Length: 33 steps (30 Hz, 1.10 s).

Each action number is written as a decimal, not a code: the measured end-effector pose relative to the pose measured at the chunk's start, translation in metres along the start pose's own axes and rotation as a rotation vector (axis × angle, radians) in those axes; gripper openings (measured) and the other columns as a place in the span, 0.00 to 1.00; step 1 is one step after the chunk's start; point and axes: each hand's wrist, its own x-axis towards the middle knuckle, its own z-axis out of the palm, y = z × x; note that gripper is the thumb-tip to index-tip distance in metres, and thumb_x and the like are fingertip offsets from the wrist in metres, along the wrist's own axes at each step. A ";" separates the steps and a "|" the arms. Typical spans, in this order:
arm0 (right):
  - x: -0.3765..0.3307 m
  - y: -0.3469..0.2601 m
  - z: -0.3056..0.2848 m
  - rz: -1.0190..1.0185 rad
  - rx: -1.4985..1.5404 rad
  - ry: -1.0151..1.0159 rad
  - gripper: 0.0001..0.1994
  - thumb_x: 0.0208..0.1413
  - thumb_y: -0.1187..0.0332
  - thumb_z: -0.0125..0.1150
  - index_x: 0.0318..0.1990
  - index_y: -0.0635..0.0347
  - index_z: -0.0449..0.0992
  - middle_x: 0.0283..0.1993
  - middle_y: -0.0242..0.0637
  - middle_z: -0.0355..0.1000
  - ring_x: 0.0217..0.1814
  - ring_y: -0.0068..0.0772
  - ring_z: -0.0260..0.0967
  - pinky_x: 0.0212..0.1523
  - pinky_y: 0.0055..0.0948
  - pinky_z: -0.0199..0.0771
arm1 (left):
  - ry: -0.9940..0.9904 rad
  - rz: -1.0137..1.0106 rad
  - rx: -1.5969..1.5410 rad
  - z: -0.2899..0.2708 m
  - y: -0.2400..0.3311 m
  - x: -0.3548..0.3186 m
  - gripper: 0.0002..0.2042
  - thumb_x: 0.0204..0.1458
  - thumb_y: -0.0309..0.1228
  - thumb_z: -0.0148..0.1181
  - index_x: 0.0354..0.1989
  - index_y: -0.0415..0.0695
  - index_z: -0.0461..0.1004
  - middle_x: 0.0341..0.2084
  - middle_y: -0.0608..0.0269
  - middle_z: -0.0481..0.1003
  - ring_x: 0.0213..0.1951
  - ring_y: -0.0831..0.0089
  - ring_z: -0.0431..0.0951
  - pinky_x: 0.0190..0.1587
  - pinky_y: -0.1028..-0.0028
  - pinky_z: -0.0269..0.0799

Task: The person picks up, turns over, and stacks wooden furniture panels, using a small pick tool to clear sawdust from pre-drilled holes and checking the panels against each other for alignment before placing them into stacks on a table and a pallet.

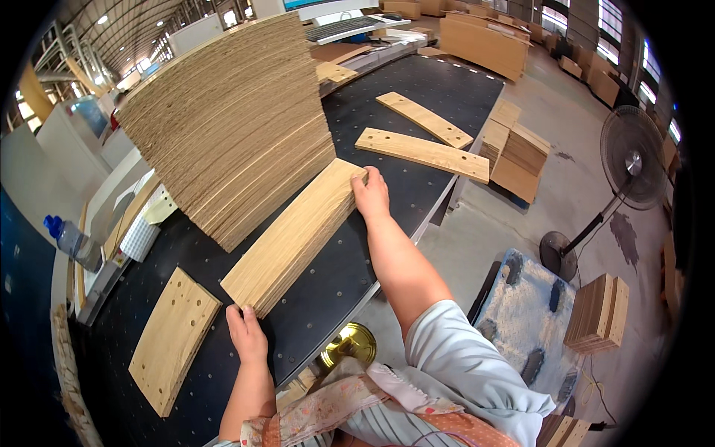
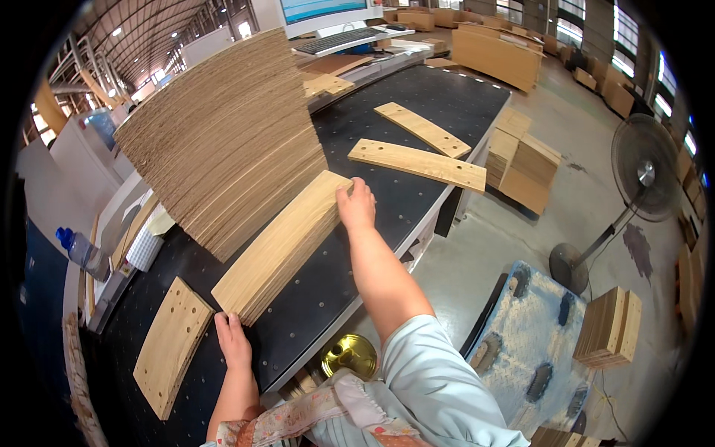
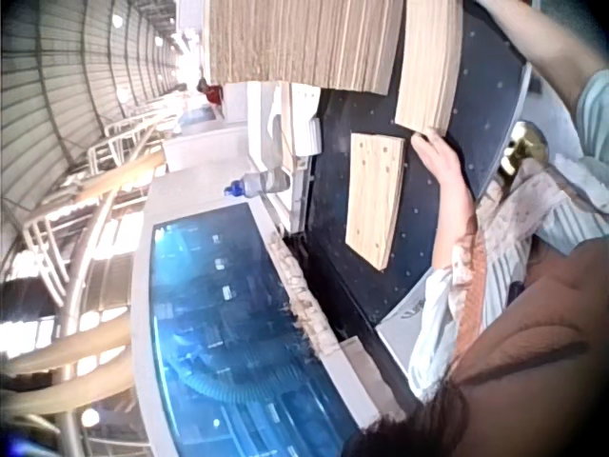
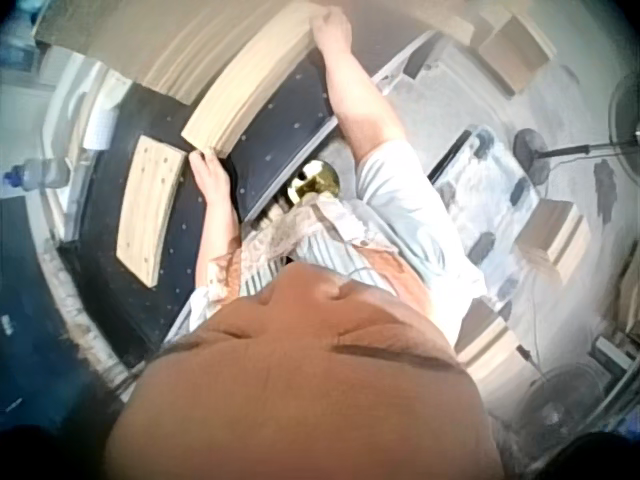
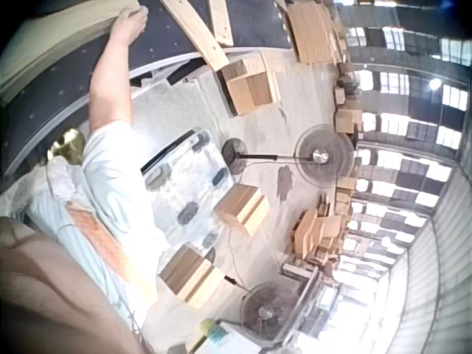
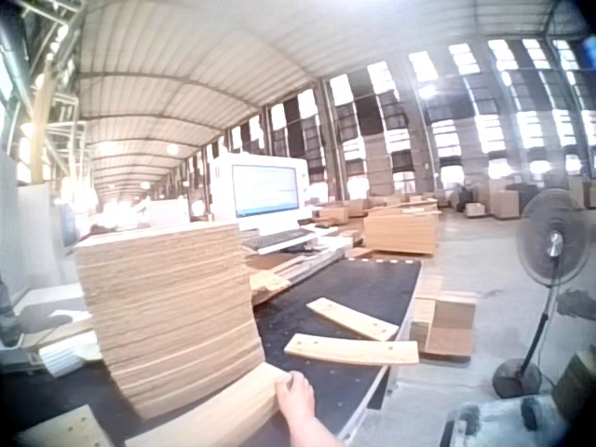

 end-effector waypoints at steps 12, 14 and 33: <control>-0.003 0.002 -0.002 0.011 0.039 0.029 0.25 0.49 0.54 0.53 0.51 0.59 0.65 0.50 0.49 0.66 0.55 0.50 0.61 0.56 0.41 0.58 | -0.043 -0.049 -0.133 -0.002 -0.004 0.005 0.13 0.57 0.35 0.45 0.37 0.35 0.63 0.33 0.50 0.66 0.37 0.61 0.67 0.44 0.67 0.62; -0.001 -0.001 -0.003 0.028 0.053 0.009 0.25 0.49 0.54 0.53 0.52 0.59 0.65 0.50 0.49 0.66 0.55 0.50 0.61 0.56 0.40 0.58 | -0.043 -0.061 -0.190 -0.002 -0.006 0.005 0.13 0.57 0.35 0.46 0.37 0.35 0.63 0.33 0.52 0.66 0.37 0.64 0.66 0.44 0.68 0.62; 0.107 0.181 -0.259 0.398 0.517 0.274 0.21 0.53 0.59 0.53 0.50 0.62 0.65 0.43 0.42 0.69 0.38 0.32 0.66 0.38 0.29 0.68 | 0.087 -0.248 -0.500 -0.006 -0.007 0.010 0.14 0.60 0.39 0.43 0.36 0.41 0.67 0.26 0.67 0.66 0.27 0.80 0.62 0.31 0.79 0.59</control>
